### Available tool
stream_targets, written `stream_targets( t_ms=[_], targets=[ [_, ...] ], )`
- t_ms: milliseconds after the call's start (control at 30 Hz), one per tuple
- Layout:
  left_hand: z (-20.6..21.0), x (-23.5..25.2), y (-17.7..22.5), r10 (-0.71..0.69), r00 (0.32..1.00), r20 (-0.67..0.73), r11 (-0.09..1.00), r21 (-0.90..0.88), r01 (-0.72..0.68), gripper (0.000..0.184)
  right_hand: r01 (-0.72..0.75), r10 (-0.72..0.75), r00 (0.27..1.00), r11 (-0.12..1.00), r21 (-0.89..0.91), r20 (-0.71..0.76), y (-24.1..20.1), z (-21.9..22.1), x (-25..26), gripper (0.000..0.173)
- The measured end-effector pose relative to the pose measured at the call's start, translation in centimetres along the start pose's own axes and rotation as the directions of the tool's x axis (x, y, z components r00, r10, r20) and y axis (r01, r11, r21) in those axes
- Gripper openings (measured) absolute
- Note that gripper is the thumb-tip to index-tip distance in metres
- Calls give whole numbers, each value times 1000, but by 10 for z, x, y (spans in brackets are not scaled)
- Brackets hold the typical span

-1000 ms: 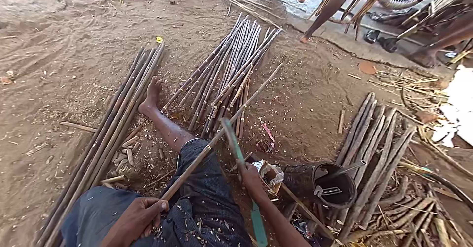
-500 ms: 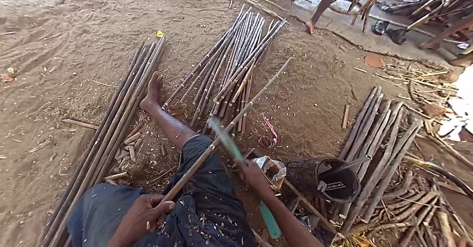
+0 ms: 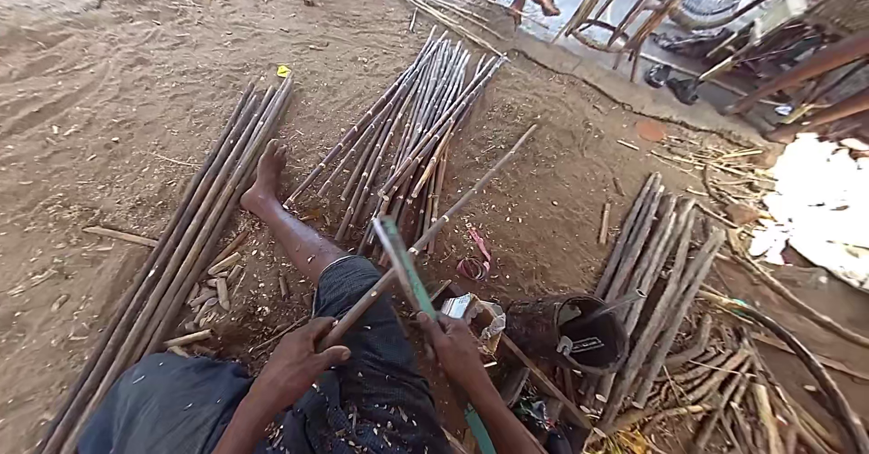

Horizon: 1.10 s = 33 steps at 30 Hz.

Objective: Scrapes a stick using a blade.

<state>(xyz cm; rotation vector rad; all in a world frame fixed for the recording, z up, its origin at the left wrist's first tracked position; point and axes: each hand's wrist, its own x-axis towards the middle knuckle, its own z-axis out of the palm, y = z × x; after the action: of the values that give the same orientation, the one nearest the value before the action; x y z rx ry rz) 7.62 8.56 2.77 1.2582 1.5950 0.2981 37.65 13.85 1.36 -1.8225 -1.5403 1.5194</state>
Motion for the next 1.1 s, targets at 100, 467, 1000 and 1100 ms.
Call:
stream_targets(
  t_ms=[100,467,1000,1100],
  targets=[
    [0,-13,-17,32,999,23,998,-56,-31,60,26,-20,997,997,-75,69,3,-11,-15,49],
    [16,-43,-45,-43,988,-149,877,-480,-35,30,21,0,996,971,-238,89,34,15,10,50],
    [23,-41,-50,-30,987,-155,793,-606,-71,26,139,-73,980,918,-372,186,34,22,-1,57],
    [22,-38,-51,-23,988,-151,794,-604,-74,26,14,3,998,964,-266,62,34,12,11,53]
  ],
)
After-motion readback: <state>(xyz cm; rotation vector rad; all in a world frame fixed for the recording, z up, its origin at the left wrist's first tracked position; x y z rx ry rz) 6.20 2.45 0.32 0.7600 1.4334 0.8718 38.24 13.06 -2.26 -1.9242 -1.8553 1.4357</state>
